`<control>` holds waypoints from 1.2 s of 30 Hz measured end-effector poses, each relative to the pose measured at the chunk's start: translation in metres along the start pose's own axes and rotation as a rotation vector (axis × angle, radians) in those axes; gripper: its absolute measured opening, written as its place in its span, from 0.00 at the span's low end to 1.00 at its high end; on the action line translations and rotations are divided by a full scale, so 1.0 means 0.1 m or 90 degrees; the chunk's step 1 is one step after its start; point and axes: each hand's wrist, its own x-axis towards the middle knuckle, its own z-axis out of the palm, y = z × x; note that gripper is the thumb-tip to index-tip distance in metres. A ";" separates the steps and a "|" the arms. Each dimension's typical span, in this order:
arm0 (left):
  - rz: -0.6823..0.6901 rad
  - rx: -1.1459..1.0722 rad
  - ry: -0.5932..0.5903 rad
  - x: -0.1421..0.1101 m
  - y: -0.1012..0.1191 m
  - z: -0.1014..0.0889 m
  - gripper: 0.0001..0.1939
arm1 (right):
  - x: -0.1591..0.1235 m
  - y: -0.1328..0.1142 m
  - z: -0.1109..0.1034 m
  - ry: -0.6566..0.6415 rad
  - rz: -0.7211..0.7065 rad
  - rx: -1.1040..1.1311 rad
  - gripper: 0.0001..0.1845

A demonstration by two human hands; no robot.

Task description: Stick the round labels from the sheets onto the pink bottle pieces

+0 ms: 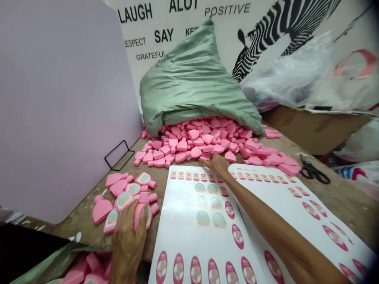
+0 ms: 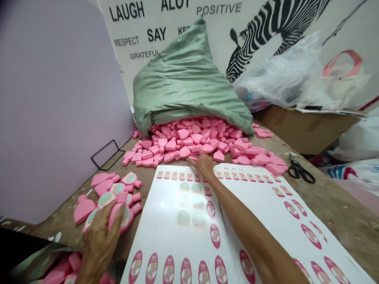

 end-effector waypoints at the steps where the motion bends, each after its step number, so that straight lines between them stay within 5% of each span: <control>1: 0.043 0.055 0.038 0.07 -0.03 0.02 0.26 | 0.04 -0.05 0.08 0.016 0.002 -0.005 0.32; 4: 0.102 0.132 0.145 0.16 0.03 -0.01 0.30 | 0.10 -0.14 0.22 0.042 0.013 -0.017 0.29; 6: 0.119 0.056 0.154 0.12 0.17 -0.06 0.26 | 0.09 -0.14 0.18 0.039 0.016 -0.023 0.26; 10: -0.042 -0.270 -0.073 -0.05 0.54 -0.02 0.16 | -0.25 -0.08 -0.13 0.001 -0.033 -0.015 0.24; 14: -0.239 -0.598 -0.333 -0.21 0.95 0.22 0.20 | -1.11 -0.08 -0.47 -0.044 -0.165 0.126 0.25; 18: -0.288 -0.747 -0.427 -0.37 1.20 0.38 0.19 | -1.76 -0.10 -0.68 -0.171 -0.164 0.248 0.24; 21: -0.332 -0.765 -0.397 -0.44 1.19 0.35 0.18 | -1.79 0.05 -0.76 -0.227 -0.123 0.325 0.23; 25: -0.352 -0.735 -0.379 -0.46 1.09 0.27 0.18 | -1.62 0.40 -0.71 -0.112 -0.045 0.236 0.15; 30: -0.335 -0.649 -0.454 -0.55 1.20 0.32 0.19 | -1.66 0.57 -0.54 -0.038 -0.232 0.057 0.07; 36: -0.323 -0.619 -0.512 -0.66 1.29 0.53 0.18 | -1.69 0.66 -0.48 -0.009 -0.283 0.007 0.05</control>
